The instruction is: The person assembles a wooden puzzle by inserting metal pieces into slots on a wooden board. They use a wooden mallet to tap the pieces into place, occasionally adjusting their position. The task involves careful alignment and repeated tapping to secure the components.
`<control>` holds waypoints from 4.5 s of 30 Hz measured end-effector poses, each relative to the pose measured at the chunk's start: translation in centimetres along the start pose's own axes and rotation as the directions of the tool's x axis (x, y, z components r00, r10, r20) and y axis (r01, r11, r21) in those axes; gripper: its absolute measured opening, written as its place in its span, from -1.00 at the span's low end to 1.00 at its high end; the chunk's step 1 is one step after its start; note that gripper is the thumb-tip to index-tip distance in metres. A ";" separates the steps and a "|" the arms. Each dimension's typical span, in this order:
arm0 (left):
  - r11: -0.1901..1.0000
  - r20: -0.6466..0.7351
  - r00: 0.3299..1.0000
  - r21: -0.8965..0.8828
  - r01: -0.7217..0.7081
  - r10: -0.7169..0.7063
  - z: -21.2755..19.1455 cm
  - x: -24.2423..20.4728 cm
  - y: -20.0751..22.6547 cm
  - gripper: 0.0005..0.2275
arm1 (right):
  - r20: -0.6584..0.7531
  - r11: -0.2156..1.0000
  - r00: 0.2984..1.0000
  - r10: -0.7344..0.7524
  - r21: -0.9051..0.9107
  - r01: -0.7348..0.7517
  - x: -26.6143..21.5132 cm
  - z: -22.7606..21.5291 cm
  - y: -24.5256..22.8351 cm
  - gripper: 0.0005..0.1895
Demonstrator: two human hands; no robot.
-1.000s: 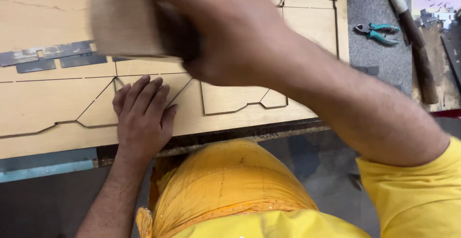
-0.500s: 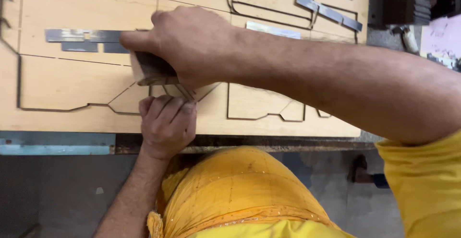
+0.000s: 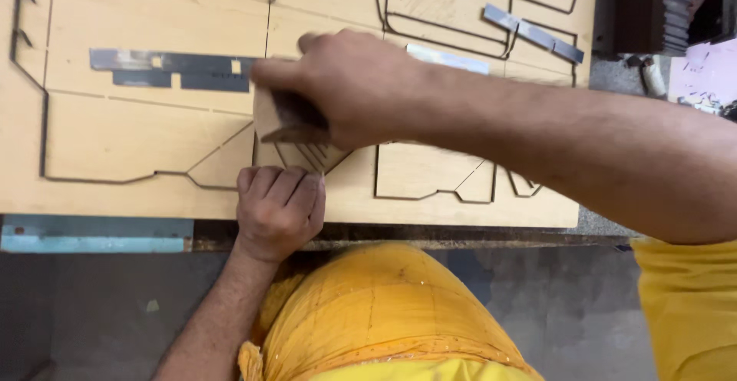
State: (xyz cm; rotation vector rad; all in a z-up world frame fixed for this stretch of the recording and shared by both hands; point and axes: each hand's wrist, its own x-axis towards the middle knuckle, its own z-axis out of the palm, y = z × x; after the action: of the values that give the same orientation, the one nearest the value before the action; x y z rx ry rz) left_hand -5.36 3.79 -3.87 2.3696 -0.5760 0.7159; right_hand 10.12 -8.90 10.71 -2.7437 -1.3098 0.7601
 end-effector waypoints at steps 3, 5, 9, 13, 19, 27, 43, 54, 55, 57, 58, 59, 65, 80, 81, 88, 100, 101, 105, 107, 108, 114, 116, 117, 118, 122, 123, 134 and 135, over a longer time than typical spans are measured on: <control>1.000 0.030 0.999 -0.014 0.023 -0.022 0.0 -0.5 0.1 -0.92 | -0.230 0.996 0.970 -0.075 0.023 0.082 -1.4 -0.5 1.0 -0.27; 1.000 0.021 0.999 0.005 0.026 -0.026 0.3 -0.4 0.2 -0.92 | -0.380 0.984 0.918 -0.112 0.085 0.155 -2.2 -1.2 1.8 -0.28; 1.000 -0.001 1.000 0.014 0.010 -0.010 0.6 -0.3 0.1 -0.91 | -0.548 0.949 0.813 -0.197 0.100 0.298 -3.2 -2.0 2.1 -0.30; 0.999 0.013 0.999 -0.014 0.042 -0.042 0.4 -0.7 0.0 -0.92 | -0.492 0.957 0.840 -0.228 0.045 0.287 -2.3 -0.5 0.5 -0.25; 0.999 -0.013 0.999 -0.025 0.035 -0.035 0.2 -0.3 -0.2 -0.93 | -0.090 0.988 0.986 -0.141 -0.070 0.135 0.3 -0.2 -1.4 -0.19; 0.998 -0.012 0.998 -0.040 0.054 -0.055 0.3 -0.3 -0.2 -0.93 | -0.458 0.964 0.859 -0.230 0.011 0.265 -1.7 -1.3 0.0 -0.26; 0.994 0.039 0.996 -0.072 0.079 -0.077 -0.1 -0.4 -0.4 -0.94 | 0.087 0.996 0.994 0.069 0.042 -0.073 -0.7 -1.1 -0.4 -0.05; 0.997 0.050 0.997 -0.050 0.057 -0.055 -0.1 -0.5 0.1 -0.92 | -0.428 0.976 0.902 -0.058 0.164 0.141 -3.3 -0.8 2.1 -0.14; 0.997 0.063 0.996 -0.043 0.063 -0.061 0.1 -0.5 0.1 -0.92 | -0.520 0.971 0.849 -0.097 0.137 0.195 -4.0 -1.0 2.6 -0.16; 0.997 0.079 0.995 -0.023 0.070 -0.068 0.5 -0.3 0.0 -0.92 | -0.625 0.969 0.767 -0.146 0.066 0.238 -5.2 -1.7 3.2 -0.19; 0.998 0.067 0.996 -0.014 0.060 -0.058 0.8 0.0 -0.3 -0.93 | -0.638 0.967 0.752 -0.163 0.047 0.249 -5.6 -2.1 3.3 -0.20; 0.998 0.064 0.996 -0.006 0.057 -0.056 0.8 -0.1 -0.2 -0.93 | -0.648 0.964 0.741 -0.177 0.037 0.263 -6.1 -2.3 3.1 -0.21; 0.995 0.097 0.991 -0.031 0.095 -0.092 0.8 -0.9 0.1 -0.93 | -0.349 0.962 0.936 -0.045 0.238 0.135 -5.1 -0.9 0.8 -0.20; 0.989 0.052 0.990 -0.061 0.136 -0.133 0.8 -0.7 0.3 -0.91 | -0.633 0.896 0.758 0.159 0.414 0.158 -11.4 5.8 6.4 -0.01; 0.987 0.063 0.988 -0.065 0.145 -0.141 0.8 -0.7 0.4 -0.91 | -0.669 0.909 0.717 0.196 0.398 0.122 -12.7 6.3 6.8 0.02; 0.988 0.108 0.985 -0.060 0.140 -0.133 1.1 -0.2 0.5 -0.92 | -0.832 0.963 0.485 0.269 0.239 -0.123 -18.9 8.7 6.9 0.17; 0.990 0.222 0.965 0.054 0.133 -0.142 1.1 0.0 1.2 -0.87 | -0.743 0.919 0.609 0.279 0.390 0.056 -15.3 11.0 3.8 -0.02; 0.989 0.230 0.963 0.072 0.126 -0.139 1.2 0.2 1.2 -0.86 | -0.765 0.933 0.590 0.259 0.356 0.052 -15.3 10.8 4.4 -0.04; 0.991 0.245 0.961 0.073 0.111 -0.126 1.4 0.9 1.3 -0.84 | -0.829 0.944 0.505 0.239 0.321 0.079 -16.8 9.5 5.4 -0.03; 0.993 0.235 0.966 0.082 0.090 -0.107 1.5 1.0 1.3 -0.85 | -0.915 0.959 0.346 0.208 0.260 0.110 -17.4 9.6 4.9 0.02; 0.992 0.232 0.967 0.090 0.086 -0.105 1.5 0.8 1.3 -0.85 | -0.912 0.959 0.352 0.211 0.263 0.105 -17.5 9.8 4.6 0.02; 0.990 0.321 0.939 0.104 0.091 -0.120 1.6 0.4 1.2 -0.77 | -0.731 0.929 0.605 0.316 0.368 -0.040 -18.0 12.6 4.8 0.01; 0.990 0.324 0.938 0.109 0.095 -0.126 2.0 0.5 1.4 -0.76 | -0.780 0.921 0.521 0.346 0.389 -0.029 -19.7 12.8 6.3 0.01; 0.988 0.328 0.935 0.118 0.101 -0.134 1.9 0.5 1.4 -0.75 | -0.794 0.933 0.503 0.341 0.351 -0.079 -20.7 12.5 7.1 0.00; 0.984 0.336 0.931 0.152 0.094 -0.141 1.8 0.4 1.3 -0.74 | -0.807 0.941 0.486 0.335 0.313 -0.131 -21.7 12.1 8.0 -0.01; 0.981 0.421 0.897 0.184 0.061 -0.135 2.6 0.3 1.1 -0.68 | -0.885 0.931 0.355 0.302 0.193 -0.310 -26.8 10.8 8.6 0.05; 0.977 0.446 0.883 0.201 0.065 -0.150 2.4 0.1 1.2 -0.68 | -0.908 0.926 0.314 0.278 0.166 -0.340 -27.7 10.6 8.3 0.07; 0.966 0.464 0.873 0.256 0.029 -0.149 2.8 0.2 0.8 -0.56 | -0.672 0.710 0.233 0.703 0.649 -0.273 -27.9 17.0 10.9 0.11; 0.968 0.483 0.862 0.248 0.034 -0.154 2.5 -0.1 1.1 -0.55 | -0.624 0.664 0.231 0.747 0.721 -0.200 -28.9 16.4 10.9 0.03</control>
State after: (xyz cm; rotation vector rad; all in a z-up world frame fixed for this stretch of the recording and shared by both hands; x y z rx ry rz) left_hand -5.12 1.38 -5.16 2.8006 -0.6036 0.1122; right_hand -4.35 -40.37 6.10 -2.3325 0.0877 -0.4530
